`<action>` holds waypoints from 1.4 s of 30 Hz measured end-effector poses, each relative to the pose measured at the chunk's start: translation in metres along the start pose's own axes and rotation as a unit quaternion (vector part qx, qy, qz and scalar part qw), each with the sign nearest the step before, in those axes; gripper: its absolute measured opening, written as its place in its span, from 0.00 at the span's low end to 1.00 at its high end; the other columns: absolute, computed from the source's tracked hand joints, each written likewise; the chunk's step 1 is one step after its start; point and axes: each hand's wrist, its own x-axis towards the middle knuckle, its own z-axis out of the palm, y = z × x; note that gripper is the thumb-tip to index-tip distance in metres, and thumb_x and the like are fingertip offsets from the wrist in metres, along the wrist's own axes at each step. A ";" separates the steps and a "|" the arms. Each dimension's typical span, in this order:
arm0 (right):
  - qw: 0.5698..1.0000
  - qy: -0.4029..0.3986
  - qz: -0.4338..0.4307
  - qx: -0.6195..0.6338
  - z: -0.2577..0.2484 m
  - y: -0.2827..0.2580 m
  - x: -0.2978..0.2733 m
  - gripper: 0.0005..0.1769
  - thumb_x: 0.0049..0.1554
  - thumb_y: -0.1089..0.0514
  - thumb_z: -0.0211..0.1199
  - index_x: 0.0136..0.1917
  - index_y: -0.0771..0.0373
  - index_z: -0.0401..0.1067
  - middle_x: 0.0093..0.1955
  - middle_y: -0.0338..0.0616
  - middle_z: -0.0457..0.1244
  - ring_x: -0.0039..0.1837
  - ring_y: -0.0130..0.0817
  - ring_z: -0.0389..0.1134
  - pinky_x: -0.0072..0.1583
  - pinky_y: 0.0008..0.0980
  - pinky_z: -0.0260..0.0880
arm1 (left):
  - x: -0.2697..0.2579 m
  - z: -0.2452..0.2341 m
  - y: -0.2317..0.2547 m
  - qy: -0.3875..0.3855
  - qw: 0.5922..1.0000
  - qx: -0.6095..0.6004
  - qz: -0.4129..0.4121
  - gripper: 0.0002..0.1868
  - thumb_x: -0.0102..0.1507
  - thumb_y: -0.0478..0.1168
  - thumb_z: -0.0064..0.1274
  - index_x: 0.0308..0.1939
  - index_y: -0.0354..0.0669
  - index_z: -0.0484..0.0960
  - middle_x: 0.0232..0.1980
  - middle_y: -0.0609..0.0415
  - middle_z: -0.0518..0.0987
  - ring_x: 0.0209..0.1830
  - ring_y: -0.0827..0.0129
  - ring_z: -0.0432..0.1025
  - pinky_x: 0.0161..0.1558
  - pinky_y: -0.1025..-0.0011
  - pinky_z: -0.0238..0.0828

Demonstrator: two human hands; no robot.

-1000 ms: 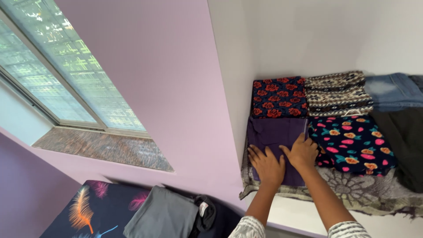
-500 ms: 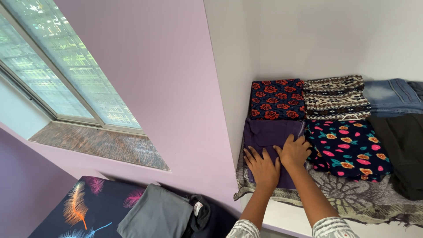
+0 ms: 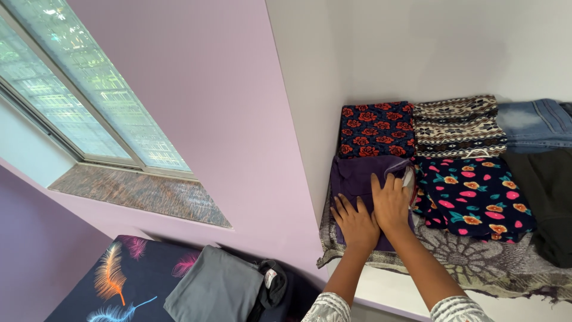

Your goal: The person folds several garments one by one on a shelf and then places them on a bench. The items include a black shirt, a grey shirt, a purple shirt, a floral-patterned shirt, a black jacket, a red floral shirt, and a patterned shirt. The person handles each item by hand, folding it neatly before moving it to the bench.

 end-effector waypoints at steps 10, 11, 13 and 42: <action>0.932 -0.101 0.260 0.233 0.019 0.026 0.005 0.67 0.44 0.39 0.79 0.77 0.81 0.46 0.62 0.69 0.58 0.60 0.62 0.65 0.59 0.48 0.71 | -0.005 -0.003 0.001 0.078 0.997 -0.021 0.011 0.33 0.67 0.51 0.46 0.67 0.25 0.67 0.75 0.14 0.49 0.78 0.28 0.41 0.73 0.37 0.30; 0.927 -0.128 0.268 0.228 0.021 0.032 0.010 0.67 0.44 0.36 0.79 0.76 0.81 0.47 0.62 0.70 0.58 0.58 0.61 0.67 0.57 0.48 0.73 | -0.004 -0.003 0.003 0.079 0.997 -0.025 0.012 0.34 0.67 0.51 0.47 0.67 0.25 0.68 0.75 0.14 0.49 0.78 0.27 0.41 0.73 0.37 0.30; 0.915 -0.186 0.281 0.223 0.024 0.037 0.017 0.68 0.43 0.32 0.77 0.74 0.81 0.48 0.62 0.71 0.57 0.55 0.61 0.69 0.52 0.47 0.76 | -0.005 -0.007 0.003 0.080 0.996 -0.027 0.010 0.34 0.66 0.51 0.47 0.67 0.25 0.68 0.74 0.13 0.49 0.78 0.27 0.40 0.73 0.37 0.31; 0.985 0.048 0.043 0.162 0.016 0.025 -0.003 0.35 0.50 0.52 0.72 0.69 0.59 0.68 0.58 0.55 0.62 0.79 0.59 0.52 0.73 0.75 0.46 | -0.003 -0.014 0.009 0.037 0.999 0.007 -0.005 0.35 0.65 0.54 0.44 0.67 0.29 0.69 0.75 0.16 0.51 0.78 0.26 0.40 0.74 0.37 0.29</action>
